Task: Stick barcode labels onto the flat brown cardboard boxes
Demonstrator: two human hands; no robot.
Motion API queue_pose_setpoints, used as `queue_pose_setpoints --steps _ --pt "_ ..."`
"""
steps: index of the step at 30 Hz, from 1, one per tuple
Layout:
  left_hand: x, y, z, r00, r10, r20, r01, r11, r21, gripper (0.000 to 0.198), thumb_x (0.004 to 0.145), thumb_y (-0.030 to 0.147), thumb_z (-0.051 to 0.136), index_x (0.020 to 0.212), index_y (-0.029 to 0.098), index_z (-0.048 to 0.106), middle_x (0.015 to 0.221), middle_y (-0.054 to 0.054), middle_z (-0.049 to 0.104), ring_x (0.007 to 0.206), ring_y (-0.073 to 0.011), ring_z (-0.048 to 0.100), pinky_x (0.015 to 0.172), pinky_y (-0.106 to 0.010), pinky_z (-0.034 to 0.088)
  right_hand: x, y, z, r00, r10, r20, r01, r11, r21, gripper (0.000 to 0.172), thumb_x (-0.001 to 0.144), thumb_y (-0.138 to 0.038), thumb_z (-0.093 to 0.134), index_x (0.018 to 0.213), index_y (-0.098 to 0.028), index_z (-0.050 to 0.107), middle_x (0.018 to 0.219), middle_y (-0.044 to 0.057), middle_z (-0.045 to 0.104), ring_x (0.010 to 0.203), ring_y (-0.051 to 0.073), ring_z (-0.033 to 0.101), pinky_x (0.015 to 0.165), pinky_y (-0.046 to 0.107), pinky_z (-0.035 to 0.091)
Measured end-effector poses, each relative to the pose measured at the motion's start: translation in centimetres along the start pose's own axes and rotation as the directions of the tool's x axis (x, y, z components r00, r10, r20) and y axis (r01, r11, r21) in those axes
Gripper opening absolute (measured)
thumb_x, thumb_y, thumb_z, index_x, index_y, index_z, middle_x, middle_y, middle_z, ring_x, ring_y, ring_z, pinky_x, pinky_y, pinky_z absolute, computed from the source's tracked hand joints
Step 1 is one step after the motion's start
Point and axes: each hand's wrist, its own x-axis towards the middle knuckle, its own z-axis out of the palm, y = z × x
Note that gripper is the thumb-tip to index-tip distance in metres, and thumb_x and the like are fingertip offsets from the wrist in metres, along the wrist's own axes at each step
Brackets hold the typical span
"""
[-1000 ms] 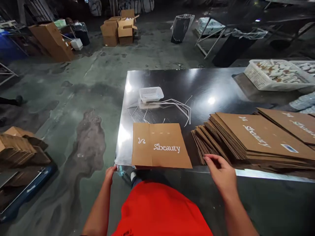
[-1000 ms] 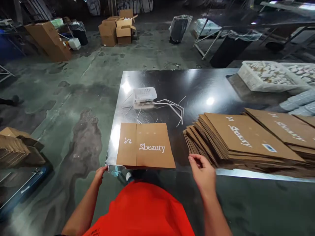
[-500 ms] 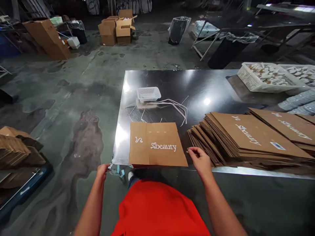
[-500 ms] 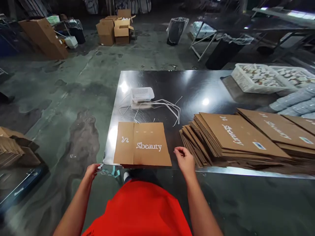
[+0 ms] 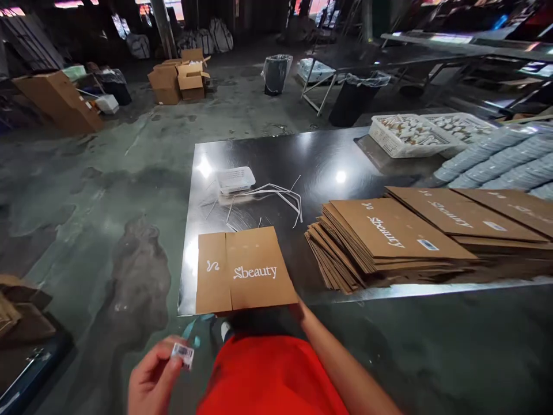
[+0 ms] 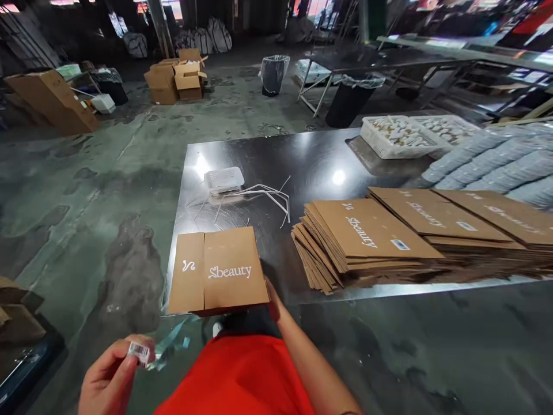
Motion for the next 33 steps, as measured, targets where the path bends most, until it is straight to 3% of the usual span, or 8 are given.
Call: queue_pose_setpoints --steps 3,6,11,13,15,19,27,33 --pt "0.4 3.1 5.5 0.997 -0.054 -0.048 0.047 0.99 -0.135 0.033 0.072 0.043 0.071 0.06 0.016 0.057 0.057 -0.001 0.055 0.05 -0.0118 0.05 0.047 -0.021 0.042 1.1 -2.4 -0.9 0.988 -0.021 -0.15 0.012 0.998 -0.058 0.05 0.063 -0.064 0.057 0.076 -0.017 0.063 0.078 0.012 0.068 0.076 0.028 0.064 0.07 0.042 0.052" --pt "1.5 4.2 10.7 0.982 -0.188 0.007 0.186 0.964 -0.191 0.036 0.076 0.05 0.065 0.066 0.018 0.053 0.057 0.0 0.055 0.043 -0.0092 0.044 0.039 -0.019 0.037 -0.7 -7.3 -1.6 0.93 -0.228 -0.288 0.217 0.974 -0.068 0.046 0.071 -0.057 0.058 0.095 -0.017 0.059 0.096 0.011 0.065 0.09 0.023 0.061 0.084 0.04 0.049" --pt "2.6 3.8 15.3 0.999 0.024 -0.045 -0.031 0.987 -0.155 0.031 0.077 0.045 0.066 0.069 0.016 0.057 0.062 0.0 0.057 0.054 -0.0091 0.051 0.051 -0.018 0.044 -8.6 -15.4 0.1 0.877 -0.451 0.165 0.452 0.891 0.034 0.029 0.079 -0.038 0.061 0.101 -0.021 0.059 0.088 0.004 0.064 0.083 0.016 0.059 0.079 0.029 0.048" --pt "2.7 3.6 15.9 0.99 0.134 -0.037 -0.138 0.982 -0.132 0.027 0.079 0.041 0.065 0.069 0.017 0.059 0.066 0.0 0.06 0.06 -0.0101 0.055 0.057 -0.018 0.047 -10.5 -16.5 1.4 0.872 -0.405 0.274 0.404 0.913 0.064 0.027 0.076 -0.034 0.064 0.098 -0.02 0.059 0.087 0.003 0.063 0.08 0.014 0.057 0.077 0.027 0.048" --pt "2.7 3.5 16.0 0.983 0.183 0.023 -0.179 0.978 -0.104 0.025 0.079 0.04 0.065 0.07 0.017 0.061 0.07 -0.001 0.063 0.064 -0.0116 0.058 0.061 -0.02 0.05 -11.0 -16.5 2.3 0.9 -0.338 0.274 0.317 0.941 0.122 0.021 0.076 -0.033 0.064 0.09 -0.019 0.057 0.083 0.001 0.06 0.076 0.013 0.055 0.073 0.026 0.047" --pt "3.1 3.5 15.5 0.986 0.067 0.153 -0.059 0.997 -0.058 0.029 0.076 0.044 0.066 0.092 0.019 0.064 0.088 -0.005 0.067 0.075 -0.0166 0.064 0.066 -0.025 0.054 -10.4 -15.7 2.1 0.925 -0.279 0.259 0.234 0.954 0.189 0.019 0.077 -0.036 0.062 0.079 -0.019 0.054 0.075 0.0 0.055 0.068 0.011 0.052 0.062 0.023 0.045" --pt "3.6 2.7 14.7 0.969 -0.106 0.221 0.126 0.989 -0.081 0.035 0.069 0.049 0.07 0.072 0.016 0.059 0.07 -0.003 0.06 0.061 -0.0152 0.058 0.058 -0.028 0.053 -10.3 -15.9 1.5 0.91 -0.294 0.293 0.279 0.956 0.09 0.018 0.078 -0.036 0.062 0.08 -0.019 0.057 0.071 -0.001 0.055 0.064 0.011 0.051 0.058 0.022 0.042" --pt "3.3 1.7 14.8 0.974 -0.054 0.222 0.054 0.998 0.006 0.033 0.074 0.049 0.065 0.069 0.018 0.06 0.065 -0.001 0.059 0.059 -0.0153 0.057 0.056 -0.026 0.051 -10.6 -15.5 1.5 0.894 -0.356 0.271 0.399 0.909 -0.119 0.015 0.08 -0.03 0.058 0.07 -0.018 0.057 0.066 -0.001 0.054 0.061 0.011 0.048 0.056 0.023 0.038"
